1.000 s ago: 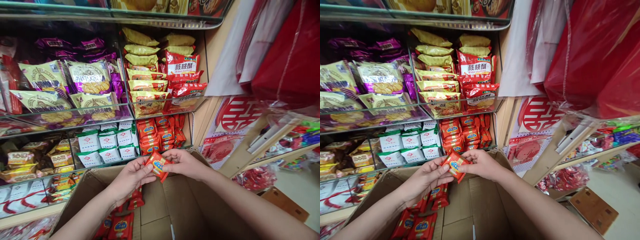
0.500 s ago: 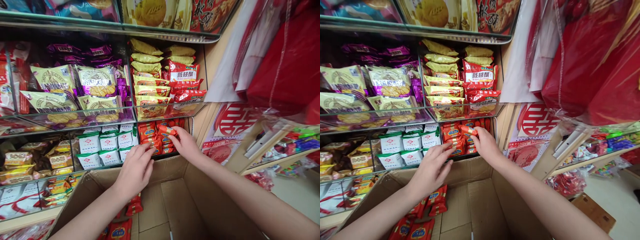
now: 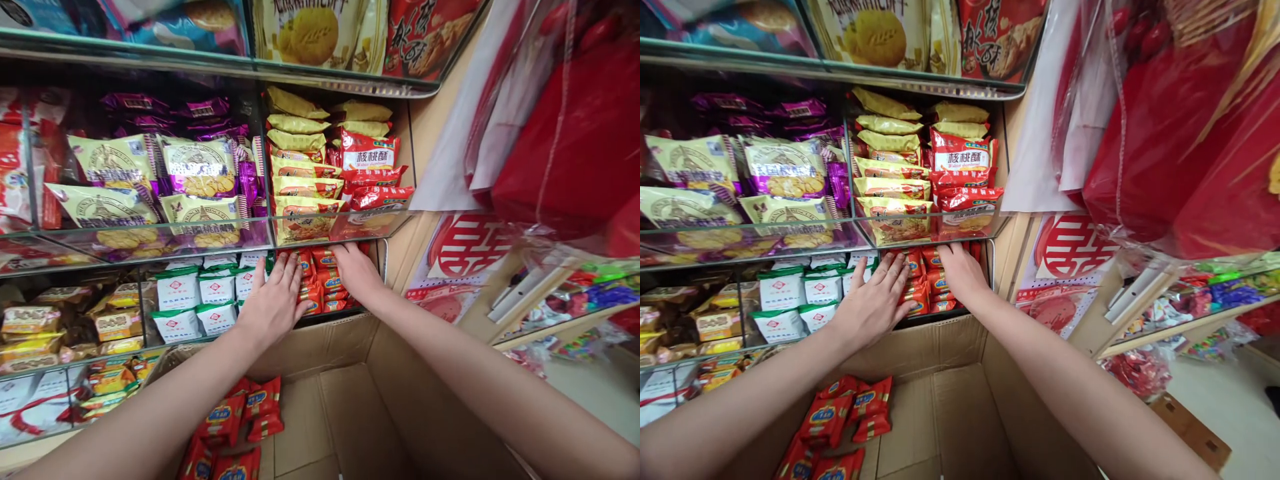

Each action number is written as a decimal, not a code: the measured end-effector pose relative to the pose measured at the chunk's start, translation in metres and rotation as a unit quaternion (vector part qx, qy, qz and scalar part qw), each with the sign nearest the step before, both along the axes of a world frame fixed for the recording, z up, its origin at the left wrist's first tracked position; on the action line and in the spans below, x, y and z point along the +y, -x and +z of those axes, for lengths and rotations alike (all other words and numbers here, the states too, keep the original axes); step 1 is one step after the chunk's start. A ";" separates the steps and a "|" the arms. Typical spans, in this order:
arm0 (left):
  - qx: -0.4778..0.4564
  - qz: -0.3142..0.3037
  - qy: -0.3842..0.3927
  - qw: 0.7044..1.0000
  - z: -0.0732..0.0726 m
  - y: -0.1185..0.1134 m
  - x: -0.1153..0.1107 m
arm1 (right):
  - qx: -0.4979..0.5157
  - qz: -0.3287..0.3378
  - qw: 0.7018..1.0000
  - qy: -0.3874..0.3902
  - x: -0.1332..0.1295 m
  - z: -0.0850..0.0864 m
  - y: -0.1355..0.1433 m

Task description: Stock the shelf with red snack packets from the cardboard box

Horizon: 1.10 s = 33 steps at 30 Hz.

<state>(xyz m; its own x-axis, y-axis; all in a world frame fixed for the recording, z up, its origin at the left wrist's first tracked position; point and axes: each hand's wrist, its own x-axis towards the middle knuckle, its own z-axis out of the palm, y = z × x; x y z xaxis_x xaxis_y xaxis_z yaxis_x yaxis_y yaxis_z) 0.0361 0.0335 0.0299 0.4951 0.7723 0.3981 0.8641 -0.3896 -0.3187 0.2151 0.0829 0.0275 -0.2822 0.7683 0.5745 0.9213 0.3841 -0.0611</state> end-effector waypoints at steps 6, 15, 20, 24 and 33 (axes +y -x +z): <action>0.000 -0.031 0.001 1.000 0.000 0.004 0.003 | -0.034 -0.052 0.998 -0.023 0.006 0.004 0.005; -0.026 -0.053 -0.002 0.998 0.017 -0.018 0.009 | 0.005 -0.087 0.996 0.033 0.011 -0.005 0.000; -0.021 -0.054 0.035 0.998 0.016 -0.037 0.033 | -0.051 -0.099 0.993 0.032 0.010 0.001 -0.006; -0.004 -0.030 0.053 0.998 0.016 -0.038 0.040 | -0.076 -0.086 0.993 0.032 0.009 -0.001 -0.011; 0.030 -0.016 0.066 0.997 0.014 -0.045 0.036 | -0.022 -0.041 0.999 0.004 -0.008 -0.011 -0.023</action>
<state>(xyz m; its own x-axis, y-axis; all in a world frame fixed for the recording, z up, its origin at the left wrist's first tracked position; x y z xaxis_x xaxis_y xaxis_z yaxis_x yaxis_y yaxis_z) 0.0809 0.0692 0.0441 0.5408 0.7991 0.2624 0.8310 -0.4593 -0.3139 0.2382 0.0749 0.0170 -0.2434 0.7948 0.5560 0.9515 0.3068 -0.0220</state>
